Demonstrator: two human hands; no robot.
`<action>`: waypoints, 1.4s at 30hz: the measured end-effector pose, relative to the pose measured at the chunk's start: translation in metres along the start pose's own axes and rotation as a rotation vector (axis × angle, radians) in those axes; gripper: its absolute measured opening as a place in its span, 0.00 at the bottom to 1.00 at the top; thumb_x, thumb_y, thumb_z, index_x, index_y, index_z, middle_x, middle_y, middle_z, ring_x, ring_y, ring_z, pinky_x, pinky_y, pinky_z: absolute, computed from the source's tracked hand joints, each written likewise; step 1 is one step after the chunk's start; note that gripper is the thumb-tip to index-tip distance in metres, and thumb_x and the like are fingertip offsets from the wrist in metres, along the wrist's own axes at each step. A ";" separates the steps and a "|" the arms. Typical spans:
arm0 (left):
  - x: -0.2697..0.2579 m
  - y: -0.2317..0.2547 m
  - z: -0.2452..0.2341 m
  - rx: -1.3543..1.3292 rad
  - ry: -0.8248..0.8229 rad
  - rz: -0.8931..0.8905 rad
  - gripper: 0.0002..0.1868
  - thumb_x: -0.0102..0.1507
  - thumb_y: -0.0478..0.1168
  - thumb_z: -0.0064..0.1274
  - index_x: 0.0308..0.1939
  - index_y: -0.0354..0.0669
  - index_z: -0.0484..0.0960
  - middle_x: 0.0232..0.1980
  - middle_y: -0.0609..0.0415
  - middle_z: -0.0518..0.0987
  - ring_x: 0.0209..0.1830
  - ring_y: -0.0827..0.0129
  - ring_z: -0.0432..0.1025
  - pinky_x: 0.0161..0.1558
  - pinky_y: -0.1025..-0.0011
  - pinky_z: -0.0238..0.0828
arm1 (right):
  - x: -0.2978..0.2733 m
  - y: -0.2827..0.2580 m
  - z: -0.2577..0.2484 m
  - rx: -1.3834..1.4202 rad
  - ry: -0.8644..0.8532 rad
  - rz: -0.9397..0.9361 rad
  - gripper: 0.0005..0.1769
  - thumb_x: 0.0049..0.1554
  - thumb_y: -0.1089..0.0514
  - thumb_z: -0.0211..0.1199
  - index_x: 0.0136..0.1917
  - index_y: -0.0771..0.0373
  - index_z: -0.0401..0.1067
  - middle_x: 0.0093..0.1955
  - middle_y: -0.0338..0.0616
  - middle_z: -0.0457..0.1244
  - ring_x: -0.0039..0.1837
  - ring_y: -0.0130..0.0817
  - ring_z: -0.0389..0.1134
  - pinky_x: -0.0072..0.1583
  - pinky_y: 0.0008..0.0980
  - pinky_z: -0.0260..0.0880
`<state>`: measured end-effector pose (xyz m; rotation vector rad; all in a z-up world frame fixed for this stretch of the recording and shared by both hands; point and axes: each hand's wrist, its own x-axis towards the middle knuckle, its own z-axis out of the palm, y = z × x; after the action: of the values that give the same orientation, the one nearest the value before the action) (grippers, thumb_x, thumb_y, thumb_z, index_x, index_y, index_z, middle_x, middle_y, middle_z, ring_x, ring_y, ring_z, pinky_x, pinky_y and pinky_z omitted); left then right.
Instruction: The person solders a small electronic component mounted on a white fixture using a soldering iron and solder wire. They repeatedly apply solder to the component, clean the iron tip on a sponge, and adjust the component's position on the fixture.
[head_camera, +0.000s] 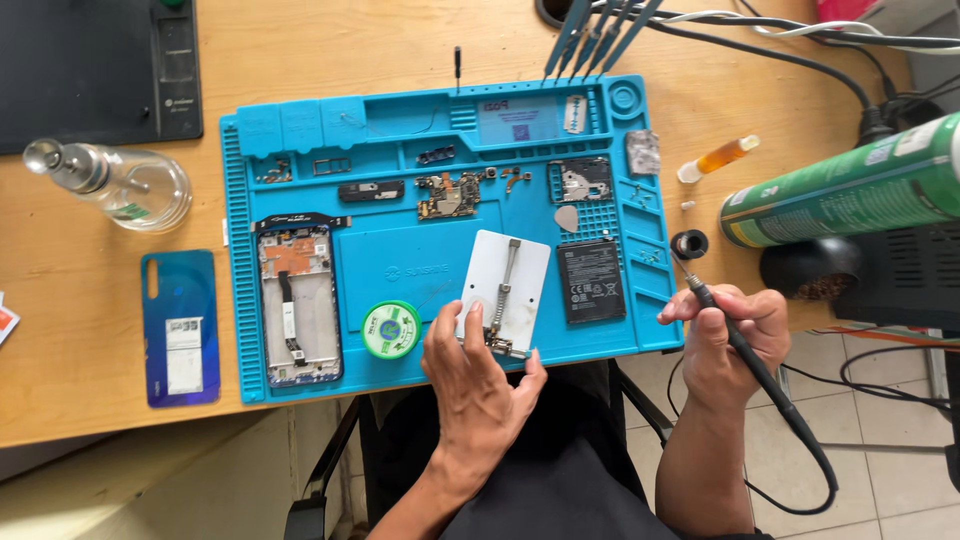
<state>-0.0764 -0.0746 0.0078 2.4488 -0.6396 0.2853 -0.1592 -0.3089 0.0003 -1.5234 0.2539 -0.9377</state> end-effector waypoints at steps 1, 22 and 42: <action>0.001 0.002 -0.004 -0.003 0.000 0.005 0.50 0.52 0.51 0.70 0.68 0.42 0.55 0.66 0.37 0.62 0.65 0.41 0.63 0.59 0.44 0.67 | -0.001 -0.001 -0.004 -0.002 0.004 -0.003 0.14 0.65 0.49 0.62 0.53 0.55 0.59 0.39 0.52 0.62 0.41 0.40 0.67 0.43 0.38 0.74; 0.203 0.155 0.181 -0.154 -0.156 0.758 0.11 0.59 0.25 0.52 0.41 0.46 0.76 0.40 0.47 0.73 0.35 0.50 0.72 0.31 0.56 0.73 | -0.025 -0.001 -0.055 0.116 0.040 -0.153 0.15 0.65 0.56 0.56 0.64 0.60 0.62 0.51 0.61 0.68 0.45 0.49 0.73 0.43 0.37 0.80; 0.170 0.062 0.023 -0.957 -0.184 0.459 0.20 0.60 0.43 0.67 0.52 0.47 0.75 0.45 0.48 0.81 0.46 0.57 0.78 0.45 0.62 0.78 | 0.017 0.011 0.024 0.265 0.297 -0.094 0.27 0.60 0.61 0.66 0.69 0.65 0.62 0.58 0.69 0.67 0.58 0.57 0.75 0.58 0.51 0.81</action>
<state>0.0398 -0.1967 0.0769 1.4048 -1.1045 -0.0785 -0.1276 -0.3052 -0.0007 -1.1601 0.2597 -1.2232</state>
